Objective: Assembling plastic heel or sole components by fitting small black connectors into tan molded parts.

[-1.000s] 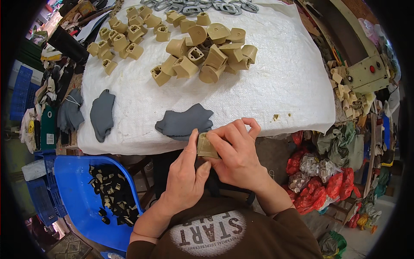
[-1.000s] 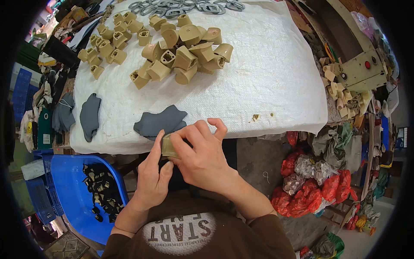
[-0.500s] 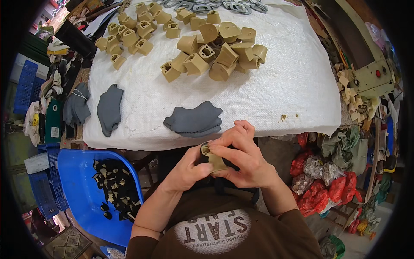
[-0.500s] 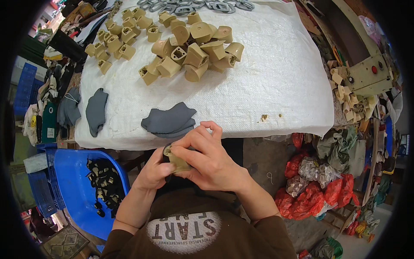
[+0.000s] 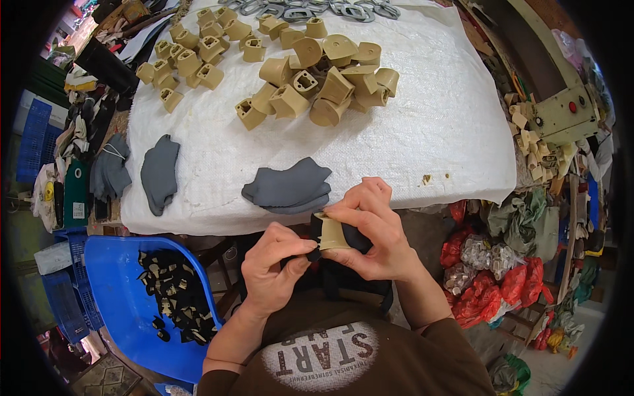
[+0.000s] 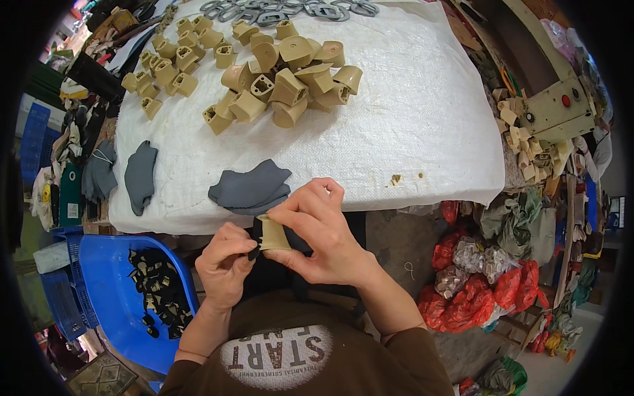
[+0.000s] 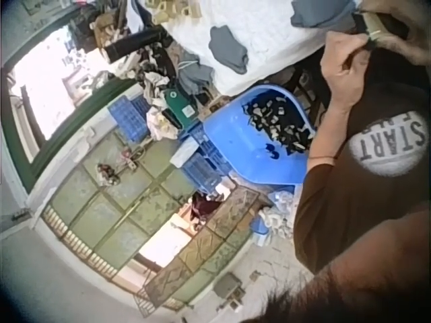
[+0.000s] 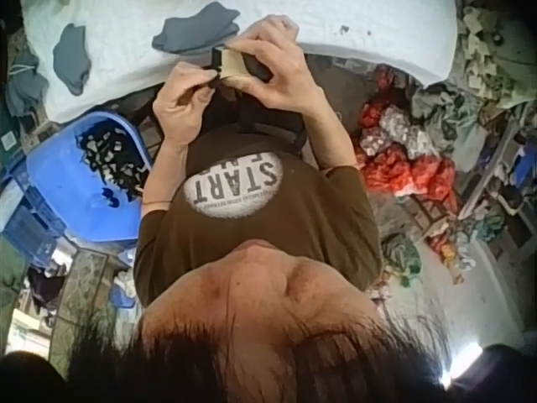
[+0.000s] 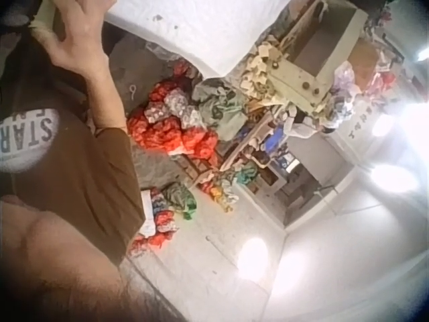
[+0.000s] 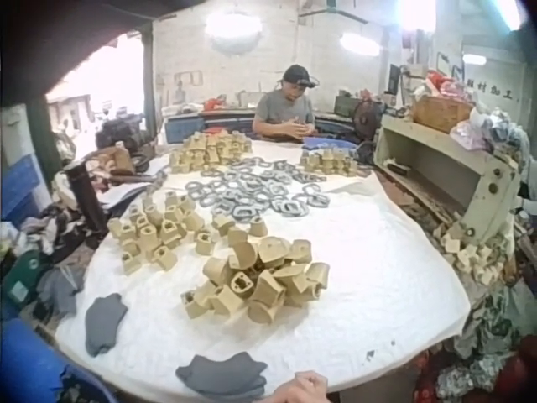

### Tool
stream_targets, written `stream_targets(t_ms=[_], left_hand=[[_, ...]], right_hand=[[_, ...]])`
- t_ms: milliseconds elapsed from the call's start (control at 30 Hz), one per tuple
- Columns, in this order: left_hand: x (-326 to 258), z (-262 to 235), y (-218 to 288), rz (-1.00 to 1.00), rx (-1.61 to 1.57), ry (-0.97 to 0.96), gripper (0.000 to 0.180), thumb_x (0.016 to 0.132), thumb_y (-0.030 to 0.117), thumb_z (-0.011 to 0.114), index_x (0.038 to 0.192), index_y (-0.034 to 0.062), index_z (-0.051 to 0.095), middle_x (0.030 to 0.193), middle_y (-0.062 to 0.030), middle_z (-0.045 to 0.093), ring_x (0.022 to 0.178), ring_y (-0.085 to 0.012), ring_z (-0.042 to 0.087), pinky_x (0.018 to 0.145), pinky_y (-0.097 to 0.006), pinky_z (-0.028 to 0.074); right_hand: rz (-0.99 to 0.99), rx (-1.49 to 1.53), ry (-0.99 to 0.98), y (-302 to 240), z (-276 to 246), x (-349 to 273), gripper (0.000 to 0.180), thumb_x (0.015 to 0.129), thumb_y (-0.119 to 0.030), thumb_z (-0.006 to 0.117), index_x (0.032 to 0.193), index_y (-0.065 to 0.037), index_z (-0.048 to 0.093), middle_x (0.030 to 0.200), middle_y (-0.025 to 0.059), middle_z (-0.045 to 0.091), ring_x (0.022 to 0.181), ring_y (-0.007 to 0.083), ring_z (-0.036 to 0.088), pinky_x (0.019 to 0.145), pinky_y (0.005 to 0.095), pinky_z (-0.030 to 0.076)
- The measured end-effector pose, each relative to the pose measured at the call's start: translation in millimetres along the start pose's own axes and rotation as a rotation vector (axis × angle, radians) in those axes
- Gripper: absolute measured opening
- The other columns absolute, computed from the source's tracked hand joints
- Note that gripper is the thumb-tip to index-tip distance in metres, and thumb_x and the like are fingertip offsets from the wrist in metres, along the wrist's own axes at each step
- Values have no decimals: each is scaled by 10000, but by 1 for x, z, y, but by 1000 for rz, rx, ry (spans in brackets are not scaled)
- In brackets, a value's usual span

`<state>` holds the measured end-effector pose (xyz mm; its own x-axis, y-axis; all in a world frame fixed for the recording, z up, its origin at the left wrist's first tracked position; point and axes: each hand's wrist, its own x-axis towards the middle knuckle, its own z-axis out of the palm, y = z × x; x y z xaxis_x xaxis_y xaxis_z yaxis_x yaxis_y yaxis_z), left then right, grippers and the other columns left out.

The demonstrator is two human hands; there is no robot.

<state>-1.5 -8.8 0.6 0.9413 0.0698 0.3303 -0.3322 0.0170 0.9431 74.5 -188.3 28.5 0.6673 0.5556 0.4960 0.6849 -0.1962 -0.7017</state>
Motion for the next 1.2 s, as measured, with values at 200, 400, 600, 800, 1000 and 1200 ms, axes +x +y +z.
stream_targets(t_ms=[200, 400, 600, 800, 1000, 1200], left_hand=[[9, 1, 2, 160, 158, -41, 160, 783, 127, 714, 892, 22, 663, 665, -38, 558, 607, -169, 503, 554, -263, 404], [9, 5, 7, 321, 398, -25, 193, 729, 139, 769, 736, 44, 601, 588, -31, 475, 523, -180, 434, 482, -288, 362], [6, 6, 3, 281, 209, -95, 306, 773, 273, 741, 806, 30, 559, 664, -47, 475, 602, -179, 457, 538, -294, 389], [9, 1, 10, -537, -179, -261, 465, 830, 298, 594, 1148, -14, 460, 960, -41, 529, 830, -107, 484, 733, -249, 414], [11, -5, -2, -588, -214, 28, 320, 817, 205, 550, 1052, -8, 504, 865, -37, 540, 724, -92, 485, 626, -224, 399], [13, 0, 7, -495, -177, -82, 414, 842, 122, 518, 1221, 2, 401, 974, -70, 571, 878, -112, 519, 813, -271, 436]], right_hand=[[-15, 103, -38, 0, 0, -2, 423, 652, -188, 772, 988, -37, 564, 881, 70, 508, 811, 244, 470, 832, 391, 290], [-14, 124, -102, -4, 7, -2, 418, 640, -167, 758, 990, -38, 568, 889, 71, 513, 846, 251, 472, 859, 401, 291], [-33, 63, -31, -1, 4, -3, 466, 601, -163, 766, 1021, -70, 587, 1015, 45, 558, 949, 265, 490, 871, 403, 295], [-127, -113, -117, -6, 6, -4, 472, 637, -222, 772, 1050, -80, 592, 1107, 77, 573, 1061, 309, 462, 896, 442, 338], [11, 307, -94, -26, -5, -2, 905, 520, -407, 828, 1272, -52, 469, 1288, 210, 396, 1151, 365, 415, 984, 455, 313], [503, 483, 235, -17, 23, -22, 319, 825, -33, 614, 1127, 10, 522, 989, 79, 567, 870, 138, 504, 776, 286, 432]])
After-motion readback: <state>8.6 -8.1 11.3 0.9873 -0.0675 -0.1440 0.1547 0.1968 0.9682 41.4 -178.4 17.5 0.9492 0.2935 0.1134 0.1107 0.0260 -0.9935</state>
